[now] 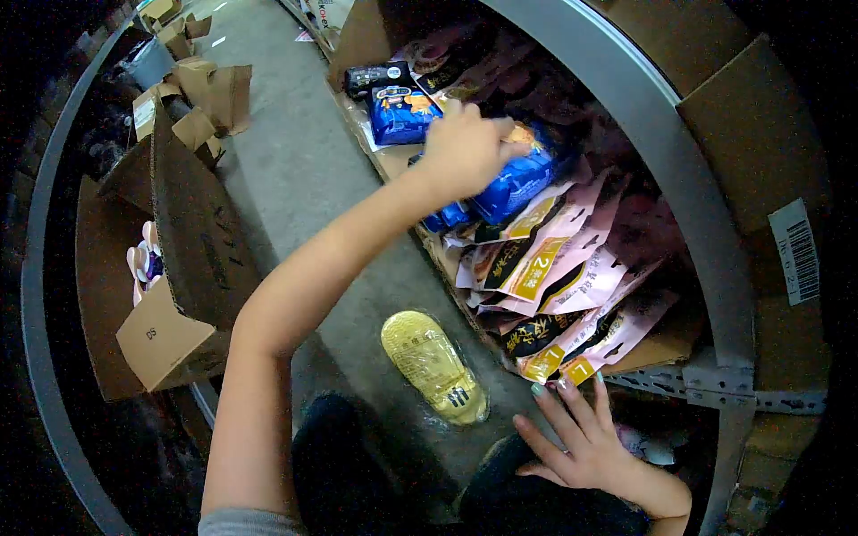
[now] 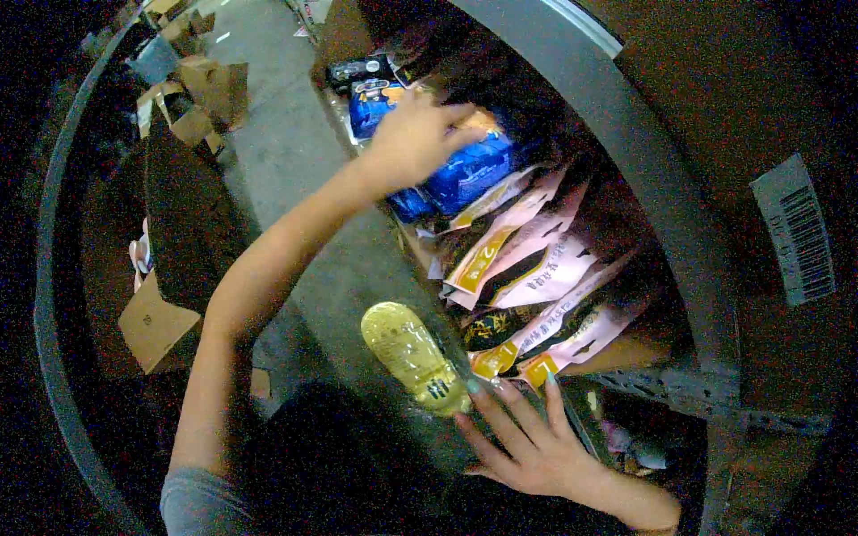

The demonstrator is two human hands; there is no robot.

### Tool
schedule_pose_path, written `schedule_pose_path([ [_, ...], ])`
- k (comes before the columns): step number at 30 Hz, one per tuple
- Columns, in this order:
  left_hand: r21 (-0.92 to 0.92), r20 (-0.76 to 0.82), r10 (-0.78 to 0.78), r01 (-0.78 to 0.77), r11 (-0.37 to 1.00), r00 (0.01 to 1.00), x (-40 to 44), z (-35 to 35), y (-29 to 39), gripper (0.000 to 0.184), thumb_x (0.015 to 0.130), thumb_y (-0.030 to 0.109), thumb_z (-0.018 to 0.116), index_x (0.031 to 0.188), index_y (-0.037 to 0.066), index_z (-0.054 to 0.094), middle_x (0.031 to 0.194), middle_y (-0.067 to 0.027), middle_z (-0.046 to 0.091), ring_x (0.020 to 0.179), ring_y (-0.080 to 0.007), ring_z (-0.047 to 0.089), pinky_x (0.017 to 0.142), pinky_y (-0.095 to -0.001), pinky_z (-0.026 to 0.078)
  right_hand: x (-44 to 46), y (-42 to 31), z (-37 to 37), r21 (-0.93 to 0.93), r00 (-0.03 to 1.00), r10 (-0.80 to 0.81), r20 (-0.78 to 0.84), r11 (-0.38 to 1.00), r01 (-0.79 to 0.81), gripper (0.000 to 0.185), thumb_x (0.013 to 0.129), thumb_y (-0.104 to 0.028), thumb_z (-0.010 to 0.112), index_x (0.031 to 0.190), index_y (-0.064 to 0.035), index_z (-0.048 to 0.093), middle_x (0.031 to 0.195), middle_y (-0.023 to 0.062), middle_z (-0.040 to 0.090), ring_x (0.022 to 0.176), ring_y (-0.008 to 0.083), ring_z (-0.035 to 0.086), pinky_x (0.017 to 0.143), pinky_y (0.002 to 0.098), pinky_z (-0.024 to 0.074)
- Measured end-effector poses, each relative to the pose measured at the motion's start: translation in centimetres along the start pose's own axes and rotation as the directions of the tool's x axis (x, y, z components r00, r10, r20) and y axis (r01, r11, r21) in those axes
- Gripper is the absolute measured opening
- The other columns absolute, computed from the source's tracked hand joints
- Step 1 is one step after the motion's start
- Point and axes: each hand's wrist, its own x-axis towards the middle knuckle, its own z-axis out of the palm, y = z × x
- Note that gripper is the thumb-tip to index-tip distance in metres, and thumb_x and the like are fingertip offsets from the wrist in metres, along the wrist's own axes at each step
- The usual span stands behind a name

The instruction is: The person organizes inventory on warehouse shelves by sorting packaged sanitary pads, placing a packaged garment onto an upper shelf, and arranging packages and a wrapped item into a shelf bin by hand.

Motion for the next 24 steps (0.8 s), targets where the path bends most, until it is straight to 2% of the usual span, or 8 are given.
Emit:
schedule_pose_path([
  [2,-0.322,-0.168,0.149,-0.197,0.926,0.975,1.3,-0.4,-2.2,0.038,0.075,0.039,0.043,0.092,0.007,0.054,0.082,-0.0173,0.053,0.081,-0.0326,0.049,0.069,-0.0401,0.040,-0.2,0.1,-0.1,0.018,1.000,0.017,0.016,1.000,-0.017,0.054,0.066,-0.050,0.048,0.107,-0.0152,0.047,0.115,0.0115,0.039,0.110,0.0284,0.030,0.087,0.0548,0.0191],
  [3,-0.272,-0.160,-0.095,0.049,0.961,0.982,1.7,-1.0,-2.7,0.035,0.078,0.030,0.040,0.092,0.001,0.053,0.086,-0.0204,0.053,0.082,-0.0317,0.051,0.073,-0.0347,0.039,-0.4,0.2,0.0,0.020,1.000,0.016,0.016,1.000,-0.017,0.054,0.066,-0.050,0.048,0.107,-0.0152,0.047,0.115,0.0115,0.039,0.110,0.0284,0.030,0.087,0.0548,0.0191],
  [4,-0.281,-0.293,-0.116,0.031,0.959,0.949,2.4,-0.2,-4.8,0.035,0.077,0.032,0.042,0.092,0.002,0.053,0.083,-0.0192,0.054,0.079,-0.0318,0.052,0.070,-0.0357,0.040,-0.5,0.2,0.1,0.015,1.000,0.003,-0.003,1.000,-0.003,0.053,0.066,-0.050,0.048,0.106,-0.0152,0.047,0.114,0.0110,0.040,0.109,0.0281,0.030,0.087,0.0547,0.0195],
  [9,-0.225,-0.123,-0.510,0.476,0.850,0.852,3.7,3.6,-15.0,0.031,0.066,0.023,0.053,0.085,-0.002,0.054,0.081,-0.0223,0.054,0.078,-0.0344,0.051,0.071,-0.0393,0.040,-0.6,0.3,0.5,0.009,0.999,-0.036,-0.041,0.999,0.036,0.051,0.066,-0.051,0.048,0.104,-0.0160,0.049,0.108,0.0081,0.045,0.108,0.0257,0.033,0.086,0.0537,0.0219],
  [12,-0.124,-0.158,-0.348,0.331,0.935,0.924,3.3,5.8,-16.2,0.039,0.061,0.021,0.058,0.092,-0.001,0.051,0.085,-0.0214,0.053,0.081,-0.0333,0.051,0.073,-0.0383,0.040,-0.6,0.6,0.9,0.043,0.994,-0.088,-0.073,0.995,0.091,0.050,0.066,-0.051,0.048,0.103,-0.0162,0.049,0.106,0.0069,0.046,0.106,0.0250,0.035,0.087,0.0536,0.0212],
  [17,0.347,0.151,-0.232,0.168,0.923,0.961,4.1,8.2,-15.7,0.087,0.042,0.034,0.071,0.115,0.013,0.030,0.109,-0.0206,0.036,0.095,-0.0382,0.040,0.078,-0.0475,0.035,0.4,1.0,2.2,0.094,0.986,-0.155,-0.065,0.983,0.161,0.045,0.064,-0.046,0.055,0.095,-0.0143,0.055,0.100,0.0093,0.049,0.100,0.0255,0.039,0.091,0.0494,0.0196],
  [20,0.416,0.193,-0.207,0.111,0.902,0.959,4.5,7.0,-15.4,0.092,0.036,0.040,0.073,0.114,0.013,0.032,0.108,-0.0189,0.036,0.094,-0.0364,0.040,0.078,-0.0462,0.035,0.8,1.0,2.2,0.085,0.991,-0.136,-0.009,0.987,0.136,0.044,0.064,-0.045,0.054,0.095,-0.0146,0.055,0.101,0.0089,0.049,0.099,0.0242,0.042,0.091,0.0472,0.0203],
  [24,0.182,0.195,-0.242,0.207,0.961,0.950,5.2,6.3,-15.8,0.092,0.036,0.055,0.068,0.105,0.003,0.037,0.098,-0.0200,0.046,0.090,-0.0346,0.045,0.076,-0.0405,0.038,0.7,1.1,2.8,0.297,0.989,-0.132,-0.060,0.944,0.144,0.050,0.068,-0.038,0.052,0.106,-0.0065,0.044,0.113,0.0164,0.039,0.106,0.0298,0.036,0.090,0.0460,0.0232],
])
